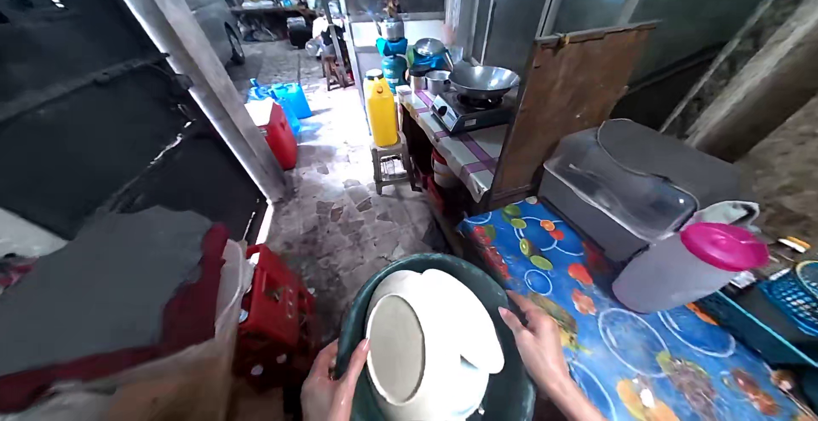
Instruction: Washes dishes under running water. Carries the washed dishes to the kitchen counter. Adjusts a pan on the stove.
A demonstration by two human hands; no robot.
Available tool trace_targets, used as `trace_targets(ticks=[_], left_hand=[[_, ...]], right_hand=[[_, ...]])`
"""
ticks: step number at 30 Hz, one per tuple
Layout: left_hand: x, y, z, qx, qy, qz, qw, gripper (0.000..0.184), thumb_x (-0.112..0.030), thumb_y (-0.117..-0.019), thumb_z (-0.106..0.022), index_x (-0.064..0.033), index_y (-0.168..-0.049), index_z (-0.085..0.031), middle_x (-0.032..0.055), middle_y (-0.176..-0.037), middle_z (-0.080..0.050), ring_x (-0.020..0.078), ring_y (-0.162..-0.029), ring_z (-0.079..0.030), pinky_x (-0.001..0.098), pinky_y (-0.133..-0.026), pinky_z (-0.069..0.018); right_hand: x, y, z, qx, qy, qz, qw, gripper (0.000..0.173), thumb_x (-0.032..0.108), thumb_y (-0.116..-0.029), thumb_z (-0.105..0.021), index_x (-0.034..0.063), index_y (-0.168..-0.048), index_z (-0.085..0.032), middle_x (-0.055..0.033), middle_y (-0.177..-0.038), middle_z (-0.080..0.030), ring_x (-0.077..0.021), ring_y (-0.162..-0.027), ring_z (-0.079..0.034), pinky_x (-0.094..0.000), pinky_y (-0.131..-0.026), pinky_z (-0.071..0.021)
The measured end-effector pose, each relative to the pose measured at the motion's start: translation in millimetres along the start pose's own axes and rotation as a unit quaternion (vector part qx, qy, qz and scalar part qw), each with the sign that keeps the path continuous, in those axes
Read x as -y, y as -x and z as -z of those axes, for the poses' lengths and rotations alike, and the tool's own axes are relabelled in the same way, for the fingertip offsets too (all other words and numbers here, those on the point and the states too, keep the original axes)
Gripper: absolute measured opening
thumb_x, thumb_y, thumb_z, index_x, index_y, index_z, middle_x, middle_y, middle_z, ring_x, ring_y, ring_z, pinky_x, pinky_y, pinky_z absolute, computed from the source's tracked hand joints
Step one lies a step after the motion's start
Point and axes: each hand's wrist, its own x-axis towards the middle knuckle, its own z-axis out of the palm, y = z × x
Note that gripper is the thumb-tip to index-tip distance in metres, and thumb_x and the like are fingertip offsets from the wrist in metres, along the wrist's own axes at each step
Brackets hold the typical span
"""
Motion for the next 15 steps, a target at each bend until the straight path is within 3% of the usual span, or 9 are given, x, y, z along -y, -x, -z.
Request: trace_targets(ticks=[9, 12, 15], left_hand=[[-39.1, -207.8, -60.4, 0.064, -0.022, -0.024, 0.997, 0.041, -0.026, -0.0948, -0.071, 0.0069, -0.118, -0.066, 0.0183, -0.101, -0.07, 0.0231, -0.091, -0.068, 0.0436, -0.086, -0.0569], [-60.1, -270.6, -73.9, 0.077, -0.038, -0.028, 0.996, 0.04, -0.027, -0.0959, -0.07, 0.0064, -0.118, -0.067, 0.0175, -0.103, -0.07, 0.0213, -0.093, -0.067, 0.0411, -0.087, -0.0565], [-75.3, -328.1, -81.3, 0.09, -0.027, -0.03, 0.995, 0.038, -0.024, -0.0973, -0.068, 0.0074, -0.119, -0.065, 0.015, -0.1, -0.068, 0.0167, -0.087, -0.065, 0.0355, -0.08, -0.0558]], right_hand=[[26.5, -167.7, -86.3, -0.057, -0.013, -0.012, 0.998, 0.035, 0.018, -0.0958, -0.064, 0.0045, -0.128, -0.07, -0.0132, -0.12, -0.072, -0.0242, -0.114, -0.068, -0.0476, -0.102, -0.0527], [42.8, -223.0, -108.6, -0.051, -0.01, -0.038, 0.998, 0.035, 0.02, -0.0969, -0.064, 0.0045, -0.128, -0.07, -0.0138, -0.119, -0.072, -0.025, -0.113, -0.068, -0.0478, -0.101, -0.0523], [61.1, -269.5, -133.9, -0.05, 0.0, -0.046, 0.998, 0.036, 0.02, -0.0976, -0.064, 0.0038, -0.129, -0.069, -0.0156, -0.12, -0.072, -0.0271, -0.113, -0.068, -0.0482, -0.102, -0.0518]])
